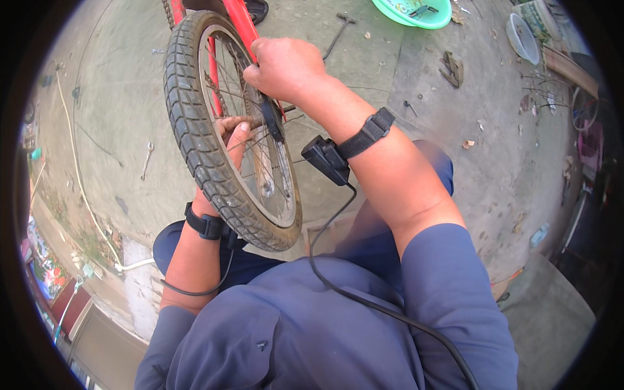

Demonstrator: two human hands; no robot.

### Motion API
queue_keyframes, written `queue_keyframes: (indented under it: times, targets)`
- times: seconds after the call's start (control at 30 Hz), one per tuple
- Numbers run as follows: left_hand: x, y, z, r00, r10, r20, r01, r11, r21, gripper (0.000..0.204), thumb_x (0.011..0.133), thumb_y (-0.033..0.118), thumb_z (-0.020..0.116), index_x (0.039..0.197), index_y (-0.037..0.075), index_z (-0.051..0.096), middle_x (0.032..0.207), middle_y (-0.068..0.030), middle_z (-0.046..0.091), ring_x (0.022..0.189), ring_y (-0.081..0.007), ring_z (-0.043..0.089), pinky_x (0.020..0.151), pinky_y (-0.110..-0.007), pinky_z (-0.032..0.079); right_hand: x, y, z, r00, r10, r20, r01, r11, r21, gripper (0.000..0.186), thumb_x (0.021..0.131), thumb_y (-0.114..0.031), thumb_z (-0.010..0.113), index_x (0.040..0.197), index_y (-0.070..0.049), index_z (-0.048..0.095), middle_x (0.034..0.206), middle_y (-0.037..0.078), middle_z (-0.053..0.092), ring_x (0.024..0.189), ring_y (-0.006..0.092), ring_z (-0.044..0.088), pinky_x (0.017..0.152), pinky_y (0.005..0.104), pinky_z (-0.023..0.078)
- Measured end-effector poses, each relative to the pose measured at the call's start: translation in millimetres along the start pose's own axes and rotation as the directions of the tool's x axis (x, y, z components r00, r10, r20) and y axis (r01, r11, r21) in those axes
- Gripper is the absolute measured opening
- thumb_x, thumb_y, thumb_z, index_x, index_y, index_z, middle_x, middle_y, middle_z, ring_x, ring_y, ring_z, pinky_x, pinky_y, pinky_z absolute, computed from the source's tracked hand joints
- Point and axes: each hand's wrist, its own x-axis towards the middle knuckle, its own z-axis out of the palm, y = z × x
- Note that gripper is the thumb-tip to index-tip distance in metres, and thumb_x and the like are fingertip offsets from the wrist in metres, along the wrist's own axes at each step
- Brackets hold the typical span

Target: The person works on the rear wheel of a red bicycle, adjusting the axle nuts and chain alignment while seated on a small stool. They rotate the wheel to check the chain and make repeated adjustments to the axle nuts.

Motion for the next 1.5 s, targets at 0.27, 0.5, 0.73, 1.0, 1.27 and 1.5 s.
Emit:
queue_keyframes:
  times: [0.27, 0.5, 0.73, 1.0, 1.27, 1.5]
  targets:
    - [16, -13, -7, 0.959, 0.036, 0.281, 0.010, 0.987, -0.161, 0.047, 0.103, 0.025, 0.058, 0.138, -0.006, 0.052, 0.132, -0.0186, 0.061, 0.118, -0.0244, 0.060, 0.103, -0.039, 0.047, 0, -3, -3, 1.000, -0.011, 0.021, 0.011, 1.000, -0.007, 0.026, 0.078, -0.028, 0.062, 0.091, -0.007, 0.070, 0.082, 0.016, 0.073, 0.078, 0.0366, 0.071, 0.072, 0.0485, 0.057]
    - [9, 5, 5, 0.958, -0.025, 0.285, 0.122, 0.937, -0.327, 0.057, 0.105, 0.030, 0.053, 0.146, -0.008, 0.041, 0.143, -0.0211, 0.051, 0.128, -0.0276, 0.054, 0.109, -0.042, 0.041, 0, -2, -3, 1.000, -0.018, 0.018, 0.018, 1.000, 0.003, 0.025, 0.077, -0.028, 0.062, 0.090, -0.008, 0.070, 0.083, 0.016, 0.073, 0.079, 0.0369, 0.071, 0.072, 0.0492, 0.057]
    - [11, 7, 8, 0.970, -0.034, 0.240, 0.095, 0.964, -0.247, 0.056, 0.104, 0.029, 0.054, 0.145, -0.007, 0.043, 0.141, -0.0176, 0.052, 0.131, -0.0284, 0.052, 0.110, -0.041, 0.040, 0, 0, -3, 1.000, -0.016, 0.023, 0.016, 1.000, -0.002, 0.027, 0.078, -0.030, 0.062, 0.092, -0.008, 0.070, 0.082, 0.015, 0.073, 0.079, 0.0359, 0.071, 0.071, 0.0480, 0.057]
    - [12, 8, 9, 0.967, -0.045, 0.252, 0.105, 0.967, -0.232, 0.055, 0.106, 0.028, 0.050, 0.148, -0.006, 0.040, 0.144, -0.0169, 0.050, 0.132, -0.0259, 0.051, 0.111, -0.040, 0.039, -1, 0, -2, 1.000, -0.003, 0.006, 0.003, 0.999, 0.037, 0.026, 0.080, -0.030, 0.061, 0.089, -0.007, 0.068, 0.075, 0.016, 0.069, 0.072, 0.0374, 0.068, 0.065, 0.0478, 0.054]
    - [13, 7, 10, 0.967, -0.051, 0.250, 0.100, 0.978, -0.185, 0.059, 0.105, 0.034, 0.048, 0.149, -0.005, 0.039, 0.147, -0.0165, 0.049, 0.133, -0.0263, 0.051, 0.111, -0.040, 0.036, -1, 4, -3, 0.999, -0.007, 0.033, 0.006, 1.000, 0.023, 0.028, 0.081, -0.033, 0.062, 0.088, -0.007, 0.069, 0.075, 0.015, 0.069, 0.072, 0.0367, 0.068, 0.066, 0.0466, 0.054]
    - [12, 5, 12, 0.969, -0.048, 0.244, 0.088, 0.984, -0.157, 0.068, 0.104, 0.045, 0.048, 0.150, -0.004, 0.039, 0.149, -0.0170, 0.048, 0.136, -0.0277, 0.050, 0.109, -0.039, 0.034, 3, 22, -13, 0.999, 0.028, 0.038, -0.033, 0.992, 0.126, 0.040, 0.086, -0.041, 0.054, 0.087, -0.005, 0.070, 0.081, 0.019, 0.070, 0.079, 0.0389, 0.067, 0.073, 0.0473, 0.054]
